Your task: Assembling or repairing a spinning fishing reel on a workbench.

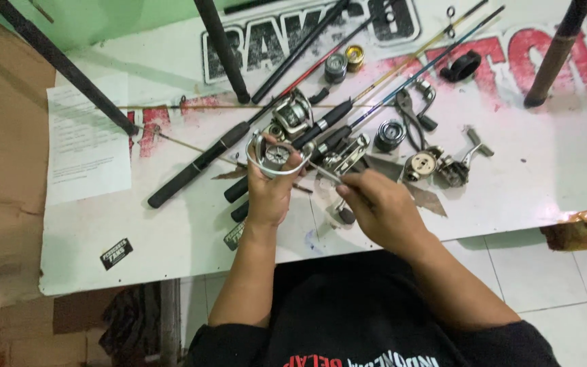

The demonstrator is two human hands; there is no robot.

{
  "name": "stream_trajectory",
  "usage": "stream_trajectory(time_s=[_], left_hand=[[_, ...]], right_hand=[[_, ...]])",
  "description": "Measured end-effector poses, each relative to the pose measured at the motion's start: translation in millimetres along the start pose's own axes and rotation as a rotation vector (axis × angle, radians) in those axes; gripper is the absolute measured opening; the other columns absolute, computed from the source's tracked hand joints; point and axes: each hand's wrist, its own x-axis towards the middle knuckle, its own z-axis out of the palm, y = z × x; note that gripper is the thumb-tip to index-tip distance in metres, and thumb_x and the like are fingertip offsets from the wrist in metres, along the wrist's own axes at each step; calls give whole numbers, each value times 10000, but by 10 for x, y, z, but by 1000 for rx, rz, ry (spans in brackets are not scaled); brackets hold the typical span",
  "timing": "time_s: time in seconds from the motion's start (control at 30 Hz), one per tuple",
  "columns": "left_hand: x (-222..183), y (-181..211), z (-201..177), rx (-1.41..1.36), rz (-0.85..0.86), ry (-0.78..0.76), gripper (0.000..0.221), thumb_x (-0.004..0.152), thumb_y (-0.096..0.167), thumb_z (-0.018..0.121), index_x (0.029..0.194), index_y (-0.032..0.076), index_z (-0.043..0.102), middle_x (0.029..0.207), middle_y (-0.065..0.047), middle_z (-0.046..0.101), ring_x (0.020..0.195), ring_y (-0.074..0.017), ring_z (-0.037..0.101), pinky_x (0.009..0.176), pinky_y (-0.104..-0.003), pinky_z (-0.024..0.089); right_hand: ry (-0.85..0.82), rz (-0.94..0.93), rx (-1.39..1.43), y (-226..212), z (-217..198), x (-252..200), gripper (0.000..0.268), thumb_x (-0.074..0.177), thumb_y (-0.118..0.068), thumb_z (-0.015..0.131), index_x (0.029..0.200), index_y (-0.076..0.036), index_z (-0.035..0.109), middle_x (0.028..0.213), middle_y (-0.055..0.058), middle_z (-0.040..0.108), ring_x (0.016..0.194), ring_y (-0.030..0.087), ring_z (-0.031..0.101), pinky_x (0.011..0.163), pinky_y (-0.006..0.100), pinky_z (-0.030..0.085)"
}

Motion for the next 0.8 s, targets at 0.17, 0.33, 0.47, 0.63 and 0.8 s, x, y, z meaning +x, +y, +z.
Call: stream_trajectory(time_s=[0.17, 0.33, 0.47, 0.63, 0.8], left_hand=[[23, -22, -17, 21, 10, -34, 443, 928, 67, 741, 1224, 80, 413, 899, -173, 639, 692, -204, 679, 608, -286, 581], [31, -38, -32, -32, -17, -20, 454, 910, 39, 749, 1226, 78, 426, 888, -159, 641, 684, -198, 680, 622, -291, 598], [26, -64, -46, -7, -23, 57, 445, 904, 90, 766, 1209, 83, 442, 908, -143, 662, 694, -166, 683, 631, -271, 609], [25, -120, 31, -44, -39, 113, 452, 892, 36, 761, 1195, 87, 430, 842, -130, 659, 605, -168, 668, 564, -238, 595], [29, 88, 83, 19, -152, 43, 465, 876, 159, 775, 1198, 78, 449, 839, -56, 626, 669, -127, 611, 592, -231, 516]], right_hand=[[-94, 362, 430, 72, 7, -30, 162, 960, -169, 680, 1027, -54, 772, 602, 88, 672, 523, 207, 594, 494, 325, 474], [-138, 560, 759, 169, 51, -18, 186, 958, -133, 669, 1010, 16, 768, 542, 91, 642, 409, 95, 474, 392, 231, 350], [-42, 161, 110, 81, 21, 34, 179, 954, -235, 687, 1075, -157, 793, 654, 69, 690, 565, 253, 684, 527, 339, 532], [39, 76, 19, 85, 66, 22, 125, 934, -233, 719, 1022, -177, 788, 611, 26, 580, 538, 226, 615, 516, 317, 504], [-72, 275, 101, -59, -31, 88, 177, 908, -183, 692, 962, -38, 777, 665, 26, 711, 451, 143, 523, 426, 296, 417]])
